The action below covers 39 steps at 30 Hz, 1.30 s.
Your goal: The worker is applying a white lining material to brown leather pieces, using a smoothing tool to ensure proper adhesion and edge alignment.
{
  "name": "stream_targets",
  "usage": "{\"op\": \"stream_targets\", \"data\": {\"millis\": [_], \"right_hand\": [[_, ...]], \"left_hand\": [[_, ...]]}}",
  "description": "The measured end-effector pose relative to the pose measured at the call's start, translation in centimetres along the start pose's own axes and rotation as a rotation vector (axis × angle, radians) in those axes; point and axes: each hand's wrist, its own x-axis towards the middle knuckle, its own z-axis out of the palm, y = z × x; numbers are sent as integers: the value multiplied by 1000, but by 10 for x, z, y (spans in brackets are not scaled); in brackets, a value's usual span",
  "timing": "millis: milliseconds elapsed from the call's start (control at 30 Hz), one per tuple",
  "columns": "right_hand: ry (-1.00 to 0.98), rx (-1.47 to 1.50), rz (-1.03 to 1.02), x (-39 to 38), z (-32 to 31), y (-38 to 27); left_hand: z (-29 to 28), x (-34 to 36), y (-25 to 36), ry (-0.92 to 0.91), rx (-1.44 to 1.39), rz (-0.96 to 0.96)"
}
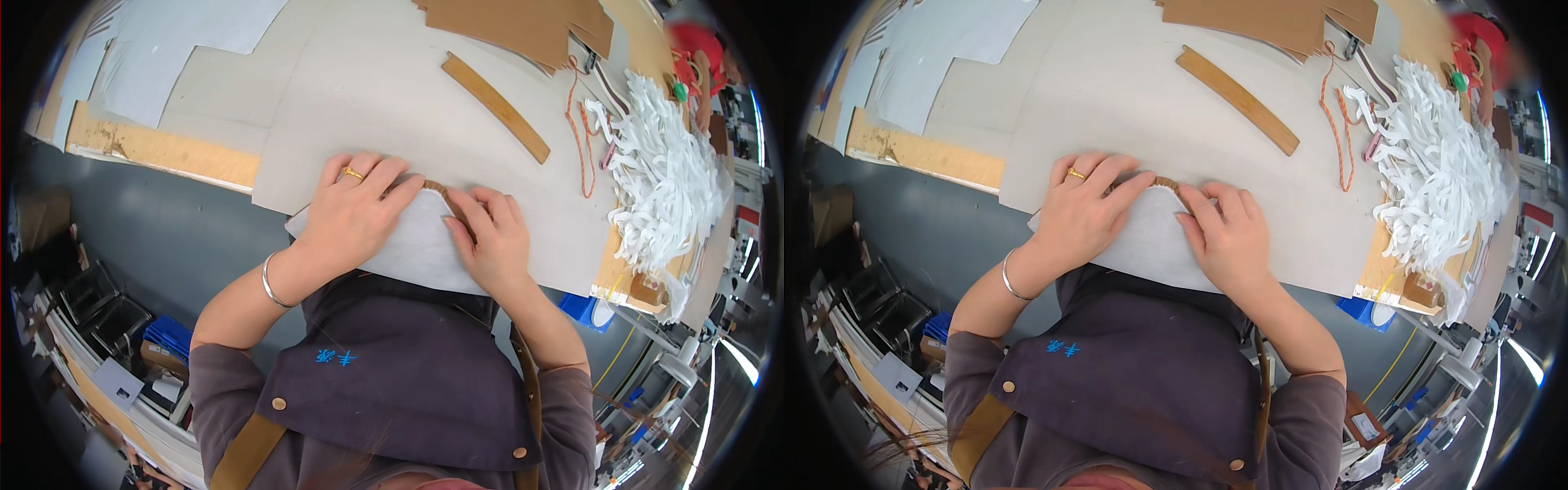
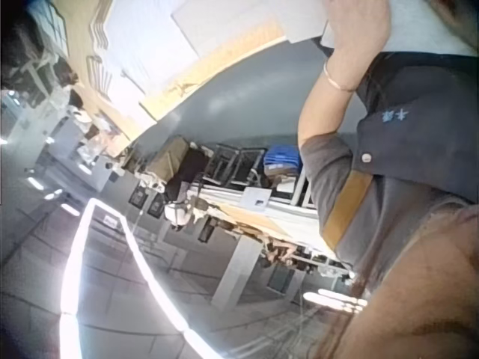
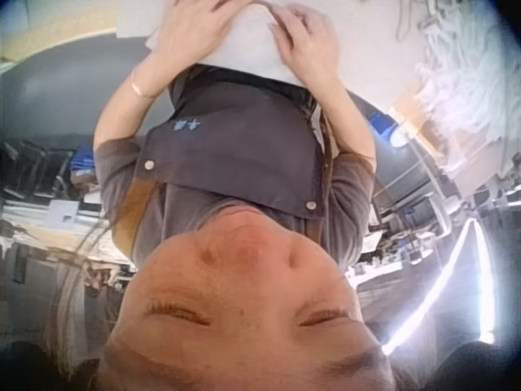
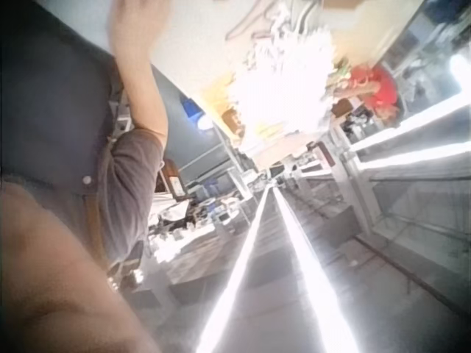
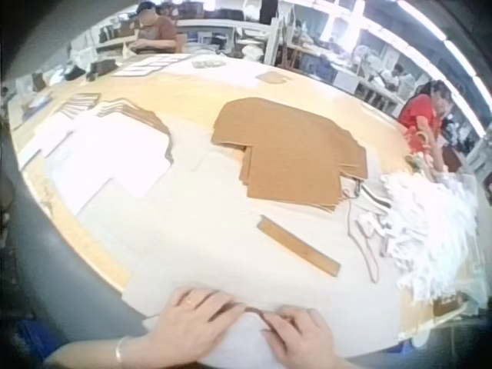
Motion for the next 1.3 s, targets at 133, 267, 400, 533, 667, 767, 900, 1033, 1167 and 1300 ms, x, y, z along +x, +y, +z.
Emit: {"op": "stream_targets", "data": {"millis": [133, 267, 400, 533, 667, 767, 900, 1033, 1167, 1300], "right_hand": [[-36, -138, -50, -3, -4, 0], [-55, -220, -185, 4, -7, 4], [16, -6, -58, 25, -26, 39], [283, -129, 331, 43, -63, 135], [322, -80, 424, 74, -77, 200], [376, -179, 245, 106, -70, 238], [339, -242, 257, 142, -46, 269], [187, -370, 447, 158, -46, 296], [118, -479, 436, 160, -67, 282], [180, -495, 301, 151, -72, 310]], "left_hand": [[-11, 4, 5, -52, 129, 109], [-14, 14, 2, -159, 194, 207], [-20, 31, -8, -318, -110, 35], [-38, 42, -7, -426, -320, -70], [-108, 77, 18, -532, -829, 233], [-164, 88, 14, -176, -976, 77], [-162, 66, 10, 598, -1225, -307], [-106, -18, -41, 660, -959, -747], [-48, -87, -37, 583, -998, -1099], [-36, -99, -31, 581, -946, -1087]]}}
